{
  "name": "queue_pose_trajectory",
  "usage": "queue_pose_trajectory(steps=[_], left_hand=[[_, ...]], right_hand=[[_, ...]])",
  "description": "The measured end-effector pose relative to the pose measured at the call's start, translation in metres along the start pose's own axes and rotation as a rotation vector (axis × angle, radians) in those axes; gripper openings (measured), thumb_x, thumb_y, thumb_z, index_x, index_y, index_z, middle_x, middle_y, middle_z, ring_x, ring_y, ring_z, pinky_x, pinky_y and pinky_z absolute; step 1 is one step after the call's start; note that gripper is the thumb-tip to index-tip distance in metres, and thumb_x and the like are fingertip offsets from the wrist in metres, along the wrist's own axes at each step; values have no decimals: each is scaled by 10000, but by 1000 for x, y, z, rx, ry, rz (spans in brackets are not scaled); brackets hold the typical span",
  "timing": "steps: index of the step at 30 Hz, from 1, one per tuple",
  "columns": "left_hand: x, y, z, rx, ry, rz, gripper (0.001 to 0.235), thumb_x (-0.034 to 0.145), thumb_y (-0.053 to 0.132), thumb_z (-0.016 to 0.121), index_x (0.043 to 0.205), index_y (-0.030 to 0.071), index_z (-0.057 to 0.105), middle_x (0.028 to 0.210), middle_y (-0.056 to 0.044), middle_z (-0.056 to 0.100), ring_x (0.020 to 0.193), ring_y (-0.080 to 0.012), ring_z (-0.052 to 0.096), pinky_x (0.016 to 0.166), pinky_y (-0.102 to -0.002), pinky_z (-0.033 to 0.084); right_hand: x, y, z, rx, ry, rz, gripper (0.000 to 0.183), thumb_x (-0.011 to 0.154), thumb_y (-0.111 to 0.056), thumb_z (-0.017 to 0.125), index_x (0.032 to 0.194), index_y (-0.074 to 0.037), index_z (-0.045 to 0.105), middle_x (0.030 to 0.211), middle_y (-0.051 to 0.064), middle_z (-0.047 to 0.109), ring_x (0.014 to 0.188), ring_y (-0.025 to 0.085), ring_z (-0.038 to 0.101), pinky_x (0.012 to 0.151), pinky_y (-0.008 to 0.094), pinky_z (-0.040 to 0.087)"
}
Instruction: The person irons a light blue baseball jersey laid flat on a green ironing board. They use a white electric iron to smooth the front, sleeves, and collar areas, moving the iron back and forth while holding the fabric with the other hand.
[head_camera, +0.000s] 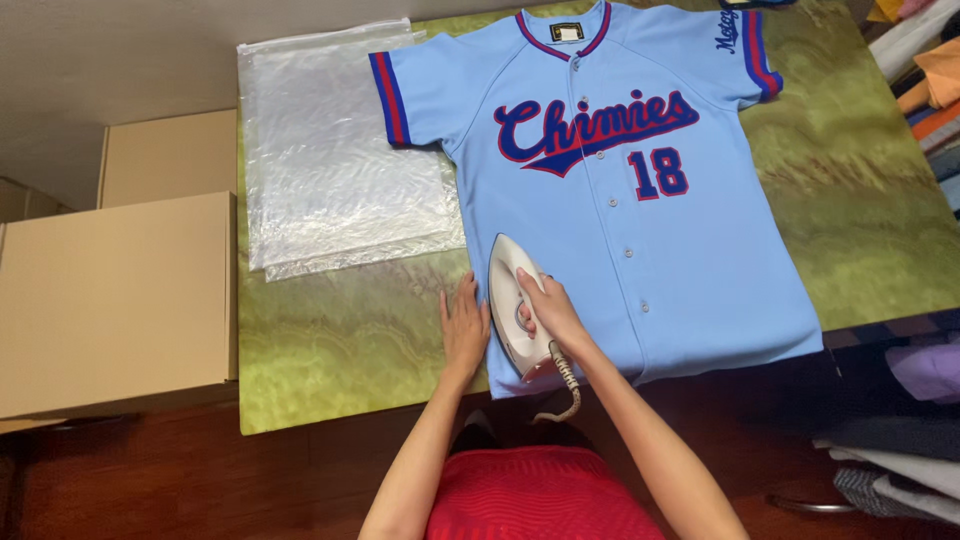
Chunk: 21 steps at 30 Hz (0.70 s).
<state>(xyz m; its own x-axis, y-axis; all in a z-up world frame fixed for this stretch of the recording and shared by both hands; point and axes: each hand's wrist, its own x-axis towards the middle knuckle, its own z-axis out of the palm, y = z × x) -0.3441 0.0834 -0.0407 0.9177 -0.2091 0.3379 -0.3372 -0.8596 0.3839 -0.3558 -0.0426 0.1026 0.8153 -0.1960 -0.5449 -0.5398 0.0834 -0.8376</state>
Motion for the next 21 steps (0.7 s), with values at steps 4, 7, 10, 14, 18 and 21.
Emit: queue_pose_trajectory(steps=[4,7,10,14,18,21], left_hand=[[5,4,-9,-42,13,-10,263,895,199,391,1138,103,412,1287,-49,424,1191,-155,419,1042,-426,206],[0,2,-4,-20,26,-7,201,894,194,396,1077,114,424,1284,-31,425,1188,-141,420,1042,-423,217],[2,2,0,-4,44,-5,188,893,208,405,1062,130,430,1276,-10,427,1184,-126,424,1043,-423,230],[2,1,-3,-75,-58,-49,235,897,240,415,1113,148,418,1297,-7,399,1216,-133,388,1056,-443,183],[-8,7,-18,-342,-201,-217,362,916,309,398,1222,120,352,1341,-80,349,1260,-218,330,1065,-479,125],[-32,20,-31,-337,-184,-289,384,910,333,406,1207,95,356,1355,-102,330,1260,-228,328,1067,-470,135]], right_hand=[[5,1,-28,-7,15,-9,405,852,-376,514,910,24,496,494,98,458,319,159,461,276,292,427],[0,5,-56,-23,55,1,436,857,-379,488,976,40,474,520,83,439,329,146,451,286,288,424],[-2,3,-82,11,100,-26,405,873,-368,474,937,32,461,511,81,427,334,145,448,287,284,418],[4,12,-90,64,100,-40,409,884,-372,467,932,34,450,523,60,422,348,131,453,303,277,424],[-10,18,-60,26,17,-39,406,869,-361,489,966,32,450,517,76,438,341,148,461,287,278,424],[-32,15,-33,63,-44,-18,376,873,-350,482,941,18,455,516,81,437,341,152,461,281,280,413]])
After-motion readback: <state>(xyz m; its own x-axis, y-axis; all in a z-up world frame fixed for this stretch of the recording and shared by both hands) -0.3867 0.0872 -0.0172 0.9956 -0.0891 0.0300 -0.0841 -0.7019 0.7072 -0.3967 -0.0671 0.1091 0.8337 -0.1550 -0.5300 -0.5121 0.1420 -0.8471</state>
